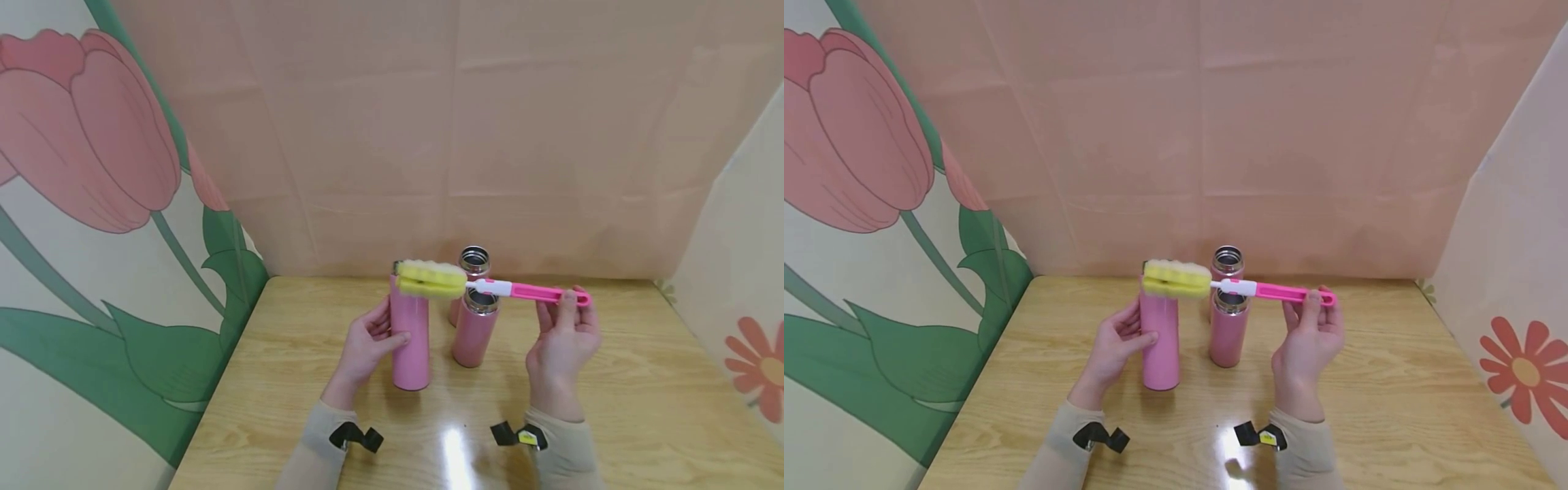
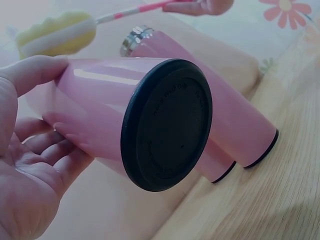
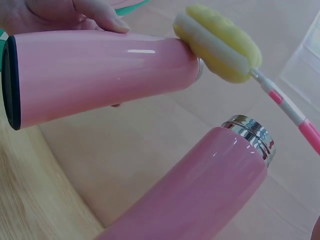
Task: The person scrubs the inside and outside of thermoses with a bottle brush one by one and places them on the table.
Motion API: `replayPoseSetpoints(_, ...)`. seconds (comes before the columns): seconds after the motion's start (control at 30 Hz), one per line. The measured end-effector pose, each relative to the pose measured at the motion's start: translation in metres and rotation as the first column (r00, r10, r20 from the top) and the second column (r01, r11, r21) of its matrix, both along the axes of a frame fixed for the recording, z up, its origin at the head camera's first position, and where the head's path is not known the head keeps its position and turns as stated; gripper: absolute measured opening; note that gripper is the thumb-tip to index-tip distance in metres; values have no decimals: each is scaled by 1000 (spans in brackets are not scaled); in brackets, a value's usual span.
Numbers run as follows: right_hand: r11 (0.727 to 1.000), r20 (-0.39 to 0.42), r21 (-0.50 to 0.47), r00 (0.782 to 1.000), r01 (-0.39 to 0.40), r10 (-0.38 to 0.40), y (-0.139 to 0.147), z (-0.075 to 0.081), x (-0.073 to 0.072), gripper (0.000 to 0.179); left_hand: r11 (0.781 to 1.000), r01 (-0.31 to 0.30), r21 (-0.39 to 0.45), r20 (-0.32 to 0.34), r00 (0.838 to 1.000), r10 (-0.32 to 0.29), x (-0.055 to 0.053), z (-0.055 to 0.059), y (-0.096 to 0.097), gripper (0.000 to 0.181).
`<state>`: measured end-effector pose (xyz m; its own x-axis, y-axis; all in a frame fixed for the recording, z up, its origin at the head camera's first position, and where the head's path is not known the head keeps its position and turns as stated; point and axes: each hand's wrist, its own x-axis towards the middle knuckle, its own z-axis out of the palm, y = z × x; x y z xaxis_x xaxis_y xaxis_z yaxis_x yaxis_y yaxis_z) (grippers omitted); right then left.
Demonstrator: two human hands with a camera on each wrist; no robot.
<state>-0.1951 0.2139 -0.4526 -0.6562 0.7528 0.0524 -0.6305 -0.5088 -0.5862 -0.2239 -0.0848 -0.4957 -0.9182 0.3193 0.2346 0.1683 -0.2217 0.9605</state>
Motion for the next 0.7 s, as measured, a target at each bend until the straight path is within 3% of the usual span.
replayPoseSetpoints(0.23,999,26,10,999,-46,46,4,-2,1,36,1000,-10,-21,19,1000,10,1,2,-3,86)
replayPoseSetpoints(0.47,993,49,-13,992,-118,119,11,0,-1,35,999,-26,20,48,999,25,1,4,-7,79)
replayPoseSetpoints(0.7,982,148,69,976,-173,162,15,2,2,34,997,-27,74,47,999,23,-1,4,-9,76)
